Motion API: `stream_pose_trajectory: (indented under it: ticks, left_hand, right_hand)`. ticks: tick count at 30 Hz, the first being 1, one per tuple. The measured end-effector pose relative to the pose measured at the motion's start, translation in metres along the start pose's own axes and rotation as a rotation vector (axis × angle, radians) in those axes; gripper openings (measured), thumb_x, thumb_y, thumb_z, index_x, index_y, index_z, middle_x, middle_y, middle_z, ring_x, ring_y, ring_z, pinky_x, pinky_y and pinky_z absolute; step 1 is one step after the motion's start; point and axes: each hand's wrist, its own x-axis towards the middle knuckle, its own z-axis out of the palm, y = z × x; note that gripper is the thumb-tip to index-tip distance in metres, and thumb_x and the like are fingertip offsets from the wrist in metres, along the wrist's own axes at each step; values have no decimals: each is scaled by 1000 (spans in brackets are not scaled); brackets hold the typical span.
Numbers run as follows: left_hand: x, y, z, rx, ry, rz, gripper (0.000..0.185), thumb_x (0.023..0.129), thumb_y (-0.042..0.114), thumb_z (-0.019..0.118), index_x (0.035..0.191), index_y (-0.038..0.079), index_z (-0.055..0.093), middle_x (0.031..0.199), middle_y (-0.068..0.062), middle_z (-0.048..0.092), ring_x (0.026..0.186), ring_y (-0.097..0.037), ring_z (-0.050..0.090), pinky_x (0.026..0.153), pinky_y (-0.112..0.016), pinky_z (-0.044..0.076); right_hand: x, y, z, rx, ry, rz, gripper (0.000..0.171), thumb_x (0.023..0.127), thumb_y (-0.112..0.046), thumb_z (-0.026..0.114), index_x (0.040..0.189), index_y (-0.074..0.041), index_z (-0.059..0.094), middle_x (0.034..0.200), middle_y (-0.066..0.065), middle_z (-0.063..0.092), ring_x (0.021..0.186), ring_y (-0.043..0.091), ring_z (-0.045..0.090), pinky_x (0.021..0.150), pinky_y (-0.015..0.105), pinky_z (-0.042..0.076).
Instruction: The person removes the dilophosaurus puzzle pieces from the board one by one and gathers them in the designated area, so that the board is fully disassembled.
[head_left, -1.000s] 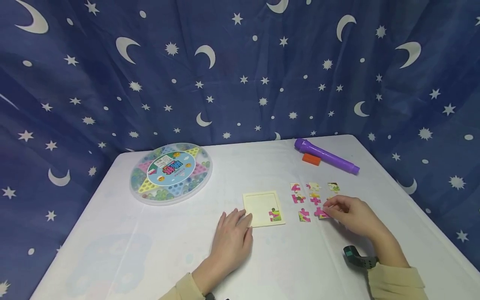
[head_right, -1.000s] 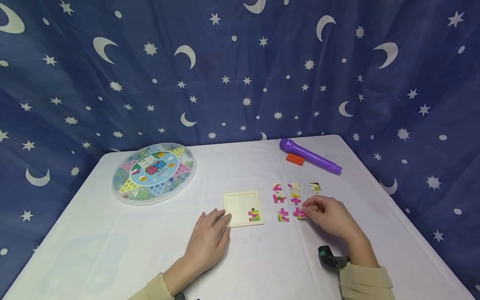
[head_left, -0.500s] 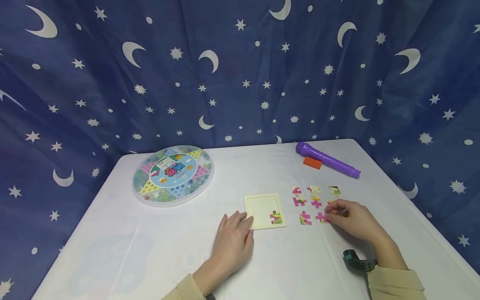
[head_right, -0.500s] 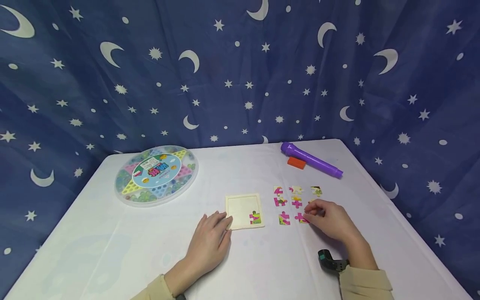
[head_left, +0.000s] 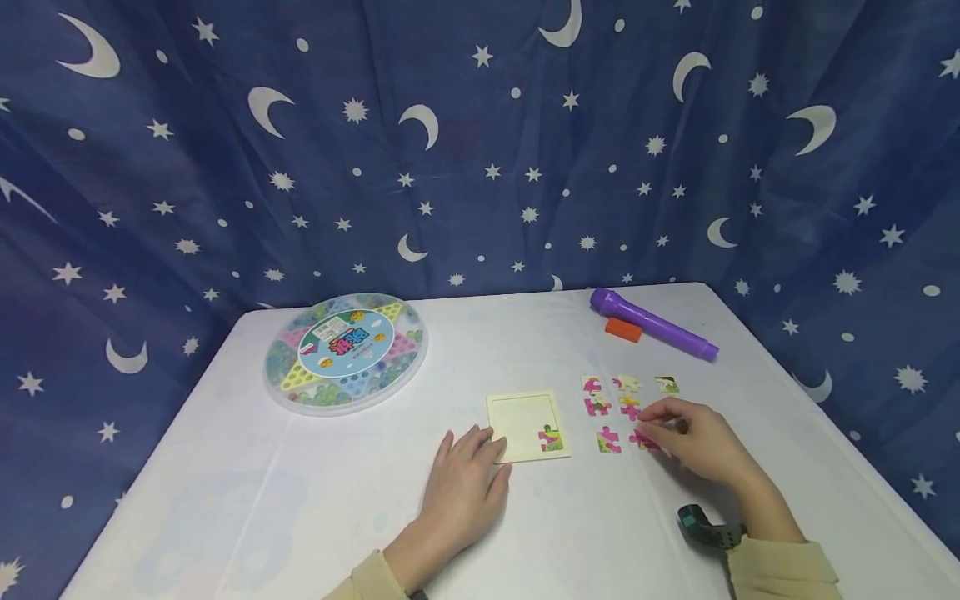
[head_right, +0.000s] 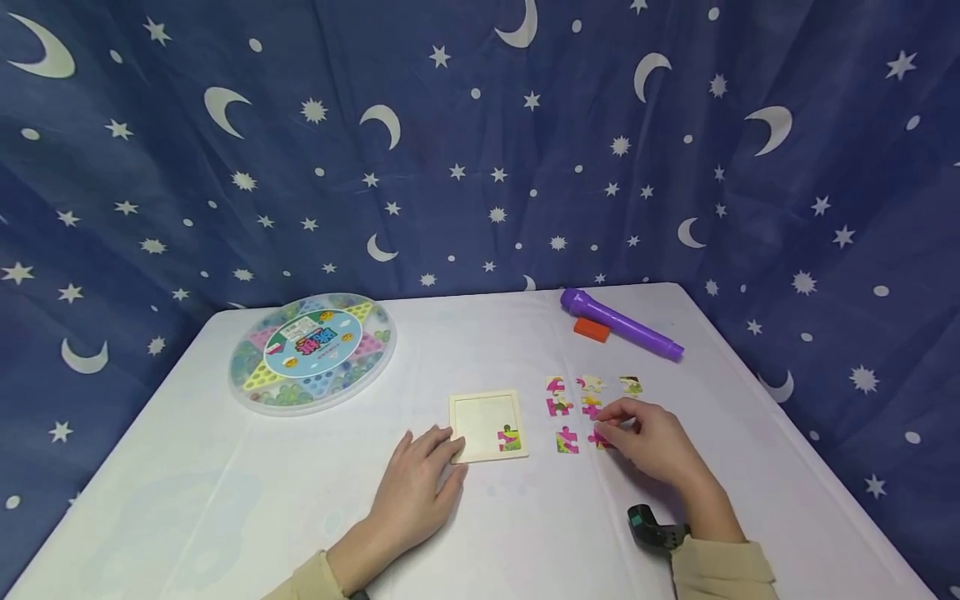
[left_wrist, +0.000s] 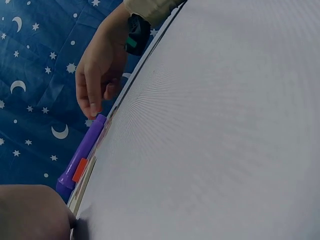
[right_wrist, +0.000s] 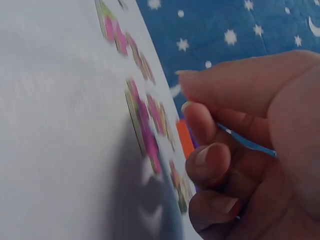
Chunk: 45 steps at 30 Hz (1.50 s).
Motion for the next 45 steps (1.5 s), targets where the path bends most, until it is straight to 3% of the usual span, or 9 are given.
stream_pose_trajectory:
  ticks: [8, 17, 22, 28, 31, 35, 45]
  left_hand:
    - [-1, -1, 2, 18, -8, 2, 33, 87, 31, 61, 111, 10, 65, 120, -9, 58, 118, -30, 48, 100, -58, 25]
    - [0, -4, 0, 33, -16, -42, 32, 86, 32, 60, 110, 11, 66, 119, -7, 59, 118, -27, 49, 101, -57, 24]
    - [1, -5, 0, 32, -18, -42, 31, 87, 33, 59, 110, 12, 65, 119, -6, 58, 118, -27, 49, 101, -57, 25]
    - [3, -4, 2, 27, 2, -32, 27, 89, 31, 58, 106, 12, 66, 117, -6, 59, 117, -28, 49, 100, -58, 26]
    - [3, -5, 3, 24, 22, -21, 23, 90, 27, 57, 104, 12, 67, 115, -6, 60, 116, -28, 51, 99, -59, 27]
    - [3, -5, 3, 24, 49, -4, 19, 90, 21, 56, 103, 12, 67, 113, -7, 61, 114, -29, 52, 97, -60, 28]
    - [2, -5, 1, 19, 30, -4, 21, 88, 21, 58, 105, 10, 66, 115, -8, 60, 116, -30, 51, 97, -61, 28]
  right_hand:
    - [-1, -22, 16, 58, -46, -17, 21, 82, -35, 70, 99, -25, 65, 84, -2, 60, 56, 20, 49, 43, 28, 40]
    - [23, -70, 38, -6, -158, -223, 15, 81, -32, 71, 95, -29, 67, 87, -14, 60, 61, 16, 50, 48, 27, 43]
    - [28, -88, 45, -14, -180, -278, 17, 80, -29, 73, 96, -27, 67, 87, -16, 60, 63, 15, 50, 51, 28, 45]
    - [30, -90, 55, -36, -164, -308, 22, 79, -27, 74, 99, -24, 67, 96, -12, 61, 67, 15, 50, 58, 28, 45]
    - [29, -87, 60, -79, -151, -299, 27, 76, -32, 77, 100, -27, 67, 100, -13, 60, 84, 12, 53, 76, 33, 47]
    - [28, -84, 66, -122, -148, -307, 32, 72, -40, 78, 99, -27, 66, 100, -14, 60, 103, 11, 51, 94, 41, 40]
    - [24, -76, 70, -161, -112, -276, 36, 71, -50, 75, 100, -32, 66, 104, -12, 58, 108, 15, 49, 95, 46, 39]
